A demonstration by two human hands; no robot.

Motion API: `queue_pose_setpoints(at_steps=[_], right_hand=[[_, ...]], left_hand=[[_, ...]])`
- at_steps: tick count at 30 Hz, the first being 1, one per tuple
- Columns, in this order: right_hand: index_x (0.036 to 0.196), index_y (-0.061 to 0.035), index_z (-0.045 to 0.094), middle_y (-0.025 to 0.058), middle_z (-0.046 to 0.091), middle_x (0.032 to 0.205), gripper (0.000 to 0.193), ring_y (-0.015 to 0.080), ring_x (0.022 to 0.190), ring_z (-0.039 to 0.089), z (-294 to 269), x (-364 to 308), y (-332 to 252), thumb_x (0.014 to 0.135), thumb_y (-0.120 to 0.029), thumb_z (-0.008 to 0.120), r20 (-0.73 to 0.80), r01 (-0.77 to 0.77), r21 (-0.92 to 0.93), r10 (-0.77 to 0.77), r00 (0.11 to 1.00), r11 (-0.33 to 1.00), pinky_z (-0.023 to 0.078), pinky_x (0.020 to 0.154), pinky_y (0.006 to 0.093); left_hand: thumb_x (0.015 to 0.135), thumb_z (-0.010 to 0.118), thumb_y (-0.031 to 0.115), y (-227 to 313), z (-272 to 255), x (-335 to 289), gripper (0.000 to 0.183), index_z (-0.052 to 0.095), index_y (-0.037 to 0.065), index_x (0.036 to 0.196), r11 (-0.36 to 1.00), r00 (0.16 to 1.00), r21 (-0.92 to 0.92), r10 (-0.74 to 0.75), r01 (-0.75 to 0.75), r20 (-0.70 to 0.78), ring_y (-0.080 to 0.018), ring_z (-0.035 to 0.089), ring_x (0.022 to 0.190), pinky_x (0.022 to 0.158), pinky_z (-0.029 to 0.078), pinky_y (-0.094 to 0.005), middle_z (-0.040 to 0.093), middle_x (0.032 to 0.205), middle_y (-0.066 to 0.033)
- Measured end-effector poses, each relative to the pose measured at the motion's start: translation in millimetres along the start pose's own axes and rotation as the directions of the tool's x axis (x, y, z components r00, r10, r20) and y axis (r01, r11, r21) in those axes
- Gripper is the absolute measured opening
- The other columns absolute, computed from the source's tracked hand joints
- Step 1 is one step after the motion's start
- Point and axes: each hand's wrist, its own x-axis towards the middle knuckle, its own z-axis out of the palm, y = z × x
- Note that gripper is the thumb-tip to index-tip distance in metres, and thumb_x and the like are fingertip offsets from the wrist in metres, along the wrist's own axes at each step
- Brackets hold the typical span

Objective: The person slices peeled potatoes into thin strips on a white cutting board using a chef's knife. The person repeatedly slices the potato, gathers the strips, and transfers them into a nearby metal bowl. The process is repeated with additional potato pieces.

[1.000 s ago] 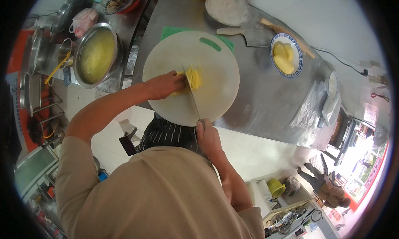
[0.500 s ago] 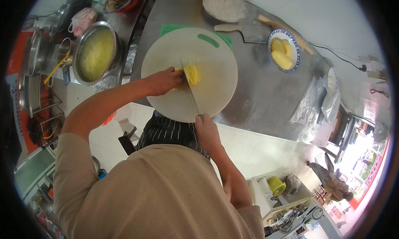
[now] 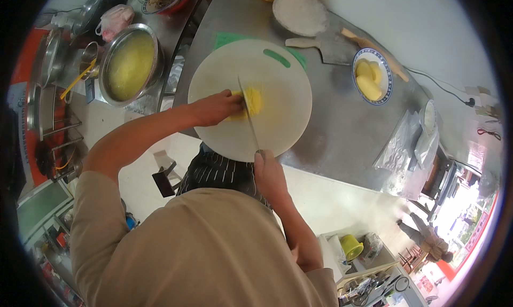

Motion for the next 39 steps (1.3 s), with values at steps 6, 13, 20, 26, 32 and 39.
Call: queue_pose_setpoints(at_steps=[6,13,20,26,32,39], right_hand=[[0.110,0.0019,0.051,0.0359,0.064,0.095,0.035,0.0576,0.093,0.058,2,3,-1,0.106,-0.033,0.046,0.046,-0.033,-0.022,0.034,0.998,0.999,0.045,0.078,0.0612],[0.113,0.0013,0.052,0.0355,0.065,0.095,0.039,0.0569,0.093,0.060,6,0,-1,0.106,-0.037,0.045,0.033,-0.078,-0.029,0.079,0.996,0.997,0.047,0.079,0.0594],[0.115,0.0025,0.049,0.0351,0.064,0.093,0.037,0.0582,0.091,0.058,6,4,5,0.107,-0.033,0.044,0.076,-0.056,-0.042,0.060,0.995,0.998,0.046,0.077,0.0603],[0.108,0.0011,0.052,0.0323,0.065,0.091,0.032,0.0549,0.090,0.059,12,4,8,0.107,-0.030,0.046,0.018,0.063,-0.087,-0.061,0.998,0.994,0.046,0.074,0.0585],[0.112,0.0001,0.053,0.0352,0.065,0.095,0.036,0.0569,0.092,0.059,10,3,-2,0.106,-0.034,0.046,0.035,-0.087,-0.032,0.089,0.995,0.996,0.046,0.078,0.0607],[0.113,0.0001,0.053,0.0318,0.066,0.090,0.035,0.0554,0.090,0.060,11,5,-2,0.106,-0.033,0.046,0.016,-0.078,-0.057,0.079,0.997,0.995,0.047,0.076,0.0591]], left_hand=[[0.087,0.057,0.001,-1,2,0,0.035,0.063,0.004,0.122,1.000,1.000,-0.002,-0.002,0.002,-0.010,-0.0341,0.056,0.104,0.094,0.053,-0.0392,0.052,0.137,-0.0096],[0.084,0.059,0.000,0,5,-4,0.037,0.063,0.004,0.120,0.999,0.999,-0.014,0.028,-0.029,-0.043,-0.0346,0.056,0.103,0.094,0.053,-0.0398,0.053,0.137,-0.0092],[0.083,0.058,-0.002,-3,11,-4,0.036,0.064,0.003,0.119,0.997,0.998,-0.070,0.015,-0.019,-0.053,-0.0346,0.054,0.109,0.099,0.049,-0.0388,0.055,0.133,-0.0109],[0.085,0.058,0.000,-3,12,-5,0.035,0.064,0.003,0.119,0.995,0.993,-0.088,0.033,-0.043,-0.113,-0.0347,0.055,0.108,0.097,0.050,-0.0392,0.055,0.132,-0.0111],[0.084,0.058,-0.001,-3,12,-7,0.036,0.065,0.002,0.120,0.996,0.995,-0.083,0.017,-0.025,-0.098,-0.0335,0.053,0.111,0.100,0.047,-0.0376,0.055,0.133,-0.0114],[0.083,0.058,-0.002,-5,16,-8,0.037,0.065,0.002,0.119,0.997,0.993,-0.079,0.012,-0.021,-0.114,-0.0327,0.054,0.111,0.100,0.047,-0.0372,0.056,0.132,-0.0124]])
